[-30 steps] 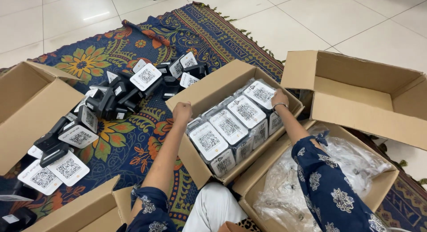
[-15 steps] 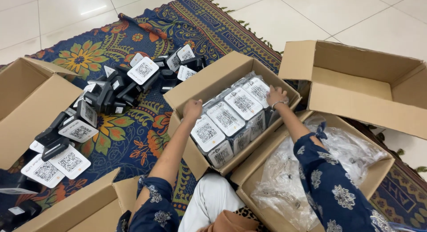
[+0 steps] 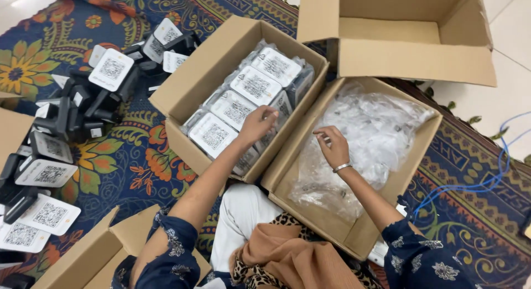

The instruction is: The person packs electronic devices with QR codes into plastic bags and organizes them into boxes.

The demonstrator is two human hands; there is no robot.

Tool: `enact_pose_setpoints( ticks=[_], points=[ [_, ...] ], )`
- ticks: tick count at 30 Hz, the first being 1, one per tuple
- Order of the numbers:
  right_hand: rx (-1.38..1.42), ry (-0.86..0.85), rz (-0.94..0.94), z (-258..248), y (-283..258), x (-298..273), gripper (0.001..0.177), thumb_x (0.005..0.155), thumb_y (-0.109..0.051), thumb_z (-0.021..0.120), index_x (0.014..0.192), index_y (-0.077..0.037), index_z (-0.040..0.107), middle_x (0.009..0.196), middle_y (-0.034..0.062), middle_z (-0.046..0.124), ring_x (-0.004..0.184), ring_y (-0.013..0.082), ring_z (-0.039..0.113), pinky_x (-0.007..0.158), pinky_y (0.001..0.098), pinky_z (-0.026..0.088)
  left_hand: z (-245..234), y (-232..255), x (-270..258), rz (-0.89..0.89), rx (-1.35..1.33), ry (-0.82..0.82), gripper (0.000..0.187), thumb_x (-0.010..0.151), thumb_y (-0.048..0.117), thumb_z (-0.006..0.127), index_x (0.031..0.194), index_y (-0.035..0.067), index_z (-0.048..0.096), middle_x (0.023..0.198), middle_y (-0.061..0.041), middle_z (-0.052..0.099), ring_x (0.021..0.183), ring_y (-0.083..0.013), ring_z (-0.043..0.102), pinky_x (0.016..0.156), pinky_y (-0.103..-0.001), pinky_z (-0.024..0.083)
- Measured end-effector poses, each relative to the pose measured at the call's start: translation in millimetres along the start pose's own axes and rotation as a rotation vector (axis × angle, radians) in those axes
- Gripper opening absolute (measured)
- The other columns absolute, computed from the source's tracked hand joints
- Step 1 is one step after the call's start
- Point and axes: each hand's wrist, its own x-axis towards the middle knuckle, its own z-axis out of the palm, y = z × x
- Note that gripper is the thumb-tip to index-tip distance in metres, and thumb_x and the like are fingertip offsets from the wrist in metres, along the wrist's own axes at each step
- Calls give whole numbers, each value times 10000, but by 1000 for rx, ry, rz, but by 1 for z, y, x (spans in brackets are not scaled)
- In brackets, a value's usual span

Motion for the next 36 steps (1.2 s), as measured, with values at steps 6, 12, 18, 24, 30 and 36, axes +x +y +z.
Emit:
enact_pose_setpoints(
  ticks=[6, 12, 18, 24, 30, 36],
  points=[
    [-305, -325, 135, -19, 59, -35, 342, 829, -262, 792, 1151, -181, 714, 1169, 64, 678, 971, 251, 698, 875, 409, 566, 78, 4, -17, 110, 130, -220, 331, 981, 286, 648, 1154, 4, 654, 983, -122, 763, 826, -161, 770, 752, -311, 587],
    [-736, -820, 39, -7, 56, -66, 529, 660, -359, 889, 1149, -237, 726, 1250, 29, 653, 1256, 270, 550, 1100, 541, 324, 108, 13, -38, 154, 258, -346, 377, 985, 324, 636, 1151, -10, 689, 1003, -163, 759, 819, -233, 756, 774, -360, 583],
    [-530, -580, -71, -26, 40, -48, 193, 841, -306, 780, 987, -188, 737, 1030, 32, 738, 1072, 266, 661, 1022, 501, 426, 92, 12, -50, 123, 274, -339, 411, 963, 343, 628, 1175, -7, 667, 1043, -174, 755, 918, -252, 744, 844, -381, 569],
    [6, -362, 97, -56, -51, -11, 191, 1031, -282, 640, 1041, -95, 675, 840, 12, 667, 799, 146, 610, 736, 288, 478, 45, 59, -73, -33, 513, -66, 680, 927, 546, 611, 1282, -34, 582, 1178, -243, 658, 1017, -331, 689, 875, -415, 552],
    [639, -151, 9, -1, -67, 34, 263, 1093, -257, 597, 1056, 1, 631, 919, -78, 568, 863, 35, 487, 772, 197, 417, -34, 98, -84, -320, -112, 28, 957, 872, 767, 486, 1306, -81, 585, 1278, -237, 627, 1159, -316, 653, 839, -413, 619],
    [594, -133, -116, 88, -196, 43, 225, 1053, -209, 637, 1091, 5, 695, 911, -54, 636, 844, 47, 544, 772, 223, 466, -121, 155, -133, -301, -277, 270, 881, 813, 762, 469, 1211, -1, 657, 1078, -110, 734, 842, -238, 770, 632, -372, 655]
  ],
)
